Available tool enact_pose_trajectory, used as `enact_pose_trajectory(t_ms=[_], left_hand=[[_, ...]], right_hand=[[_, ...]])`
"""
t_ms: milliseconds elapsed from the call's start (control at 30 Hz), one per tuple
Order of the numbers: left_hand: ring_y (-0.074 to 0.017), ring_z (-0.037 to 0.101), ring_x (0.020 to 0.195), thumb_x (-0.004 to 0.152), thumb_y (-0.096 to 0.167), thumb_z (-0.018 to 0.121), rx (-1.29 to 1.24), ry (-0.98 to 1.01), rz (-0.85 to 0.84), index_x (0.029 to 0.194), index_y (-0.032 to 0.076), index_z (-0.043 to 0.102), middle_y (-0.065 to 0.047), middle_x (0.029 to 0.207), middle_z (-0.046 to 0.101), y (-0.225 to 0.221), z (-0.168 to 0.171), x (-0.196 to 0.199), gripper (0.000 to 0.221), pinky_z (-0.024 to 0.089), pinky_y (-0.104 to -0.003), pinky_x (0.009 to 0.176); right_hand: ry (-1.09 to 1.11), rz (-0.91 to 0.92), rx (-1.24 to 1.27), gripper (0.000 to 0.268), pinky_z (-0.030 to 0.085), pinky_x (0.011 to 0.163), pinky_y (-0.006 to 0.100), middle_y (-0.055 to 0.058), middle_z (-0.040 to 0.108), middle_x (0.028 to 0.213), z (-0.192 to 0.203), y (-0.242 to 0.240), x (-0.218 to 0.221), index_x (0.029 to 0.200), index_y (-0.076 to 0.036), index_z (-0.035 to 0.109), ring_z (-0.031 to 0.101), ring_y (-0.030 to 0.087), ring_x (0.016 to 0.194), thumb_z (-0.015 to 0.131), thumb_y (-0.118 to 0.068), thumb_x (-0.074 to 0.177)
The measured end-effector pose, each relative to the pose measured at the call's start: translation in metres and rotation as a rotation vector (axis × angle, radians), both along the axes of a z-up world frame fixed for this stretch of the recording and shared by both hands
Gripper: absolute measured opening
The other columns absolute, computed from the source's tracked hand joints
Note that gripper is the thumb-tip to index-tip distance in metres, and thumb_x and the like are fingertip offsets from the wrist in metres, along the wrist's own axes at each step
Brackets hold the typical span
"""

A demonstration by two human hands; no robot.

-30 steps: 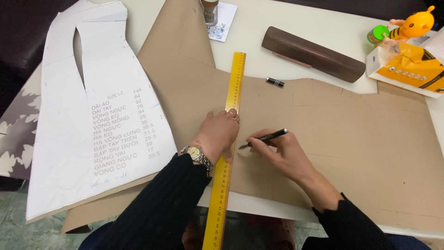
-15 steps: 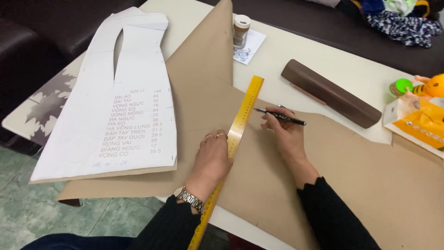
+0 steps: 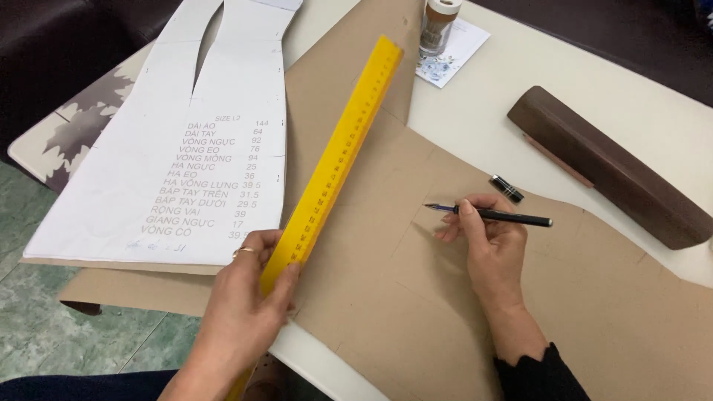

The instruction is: Tracing a garment pattern template onto brown paper using a pen and a ruler for precision.

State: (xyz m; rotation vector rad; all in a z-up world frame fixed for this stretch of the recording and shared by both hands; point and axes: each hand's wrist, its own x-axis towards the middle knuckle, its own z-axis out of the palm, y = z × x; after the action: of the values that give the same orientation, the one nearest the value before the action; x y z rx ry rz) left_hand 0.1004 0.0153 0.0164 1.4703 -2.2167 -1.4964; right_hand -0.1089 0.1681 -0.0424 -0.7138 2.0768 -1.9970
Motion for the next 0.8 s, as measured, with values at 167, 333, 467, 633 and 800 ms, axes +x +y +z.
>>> enact_pose_trajectory(t_ms=[167,333,467,633,800], left_hand=[[-0.0173,0.040,0.033,0.089,0.022,0.063,0.203,0.258,0.205,0.094,0.006,0.060,-0.007,0.065,0.065,-0.005,-0.006,0.011,0.017,0.036,-0.032,0.030],[-0.0297,0.064,0.047,0.088,0.008,0.068,0.352,0.348,0.260,0.083,-0.004,0.066,-0.017,0.070,0.066,-0.012,0.003,0.019,0.013,0.057,-0.038,0.047],[-0.0310,0.070,0.050,0.081,0.007,0.064,0.375,0.410,0.152,0.109,0.001,0.062,-0.007,0.109,0.066,-0.021,0.009,0.022,0.029,0.055,-0.037,0.052],[-0.0154,0.045,0.049,0.086,0.018,0.066,0.198,0.076,0.169,0.116,0.016,0.068,-0.010,0.069,0.074,-0.024,0.020,0.011,0.030,0.035,-0.029,0.047],[-0.0186,0.050,0.047,0.089,0.009,0.066,0.347,0.130,0.101,0.095,-0.001,0.072,-0.011,0.069,0.063,-0.023,0.003,0.030,0.013,0.048,-0.034,0.041]], right_hand=[[0.030,-0.006,0.010,0.017,0.064,0.057,0.034,0.013,0.057,0.059,0.002,0.000,0.000,0.093,0.002,0.057,0.066,0.019,0.069,0.053,-0.013,0.098],[0.033,-0.017,0.065,0.016,0.065,0.059,0.033,0.012,0.055,0.056,0.007,-0.001,0.001,0.095,0.003,0.060,0.067,0.020,0.069,0.052,-0.011,0.099],[0.034,0.003,0.074,0.017,0.063,0.058,0.034,0.016,0.061,0.066,0.003,-0.001,-0.002,0.096,0.004,0.059,0.063,0.020,0.060,0.051,-0.010,0.100],[0.013,0.004,0.058,0.016,0.063,0.059,0.035,0.018,0.061,0.071,0.001,0.000,-0.002,0.096,0.004,0.058,0.061,0.020,0.058,0.052,-0.011,0.099],[0.055,0.039,0.082,0.016,0.063,0.060,0.033,0.014,0.057,0.061,0.002,0.001,0.001,0.096,0.004,0.058,0.066,0.021,0.067,0.052,-0.010,0.100]])
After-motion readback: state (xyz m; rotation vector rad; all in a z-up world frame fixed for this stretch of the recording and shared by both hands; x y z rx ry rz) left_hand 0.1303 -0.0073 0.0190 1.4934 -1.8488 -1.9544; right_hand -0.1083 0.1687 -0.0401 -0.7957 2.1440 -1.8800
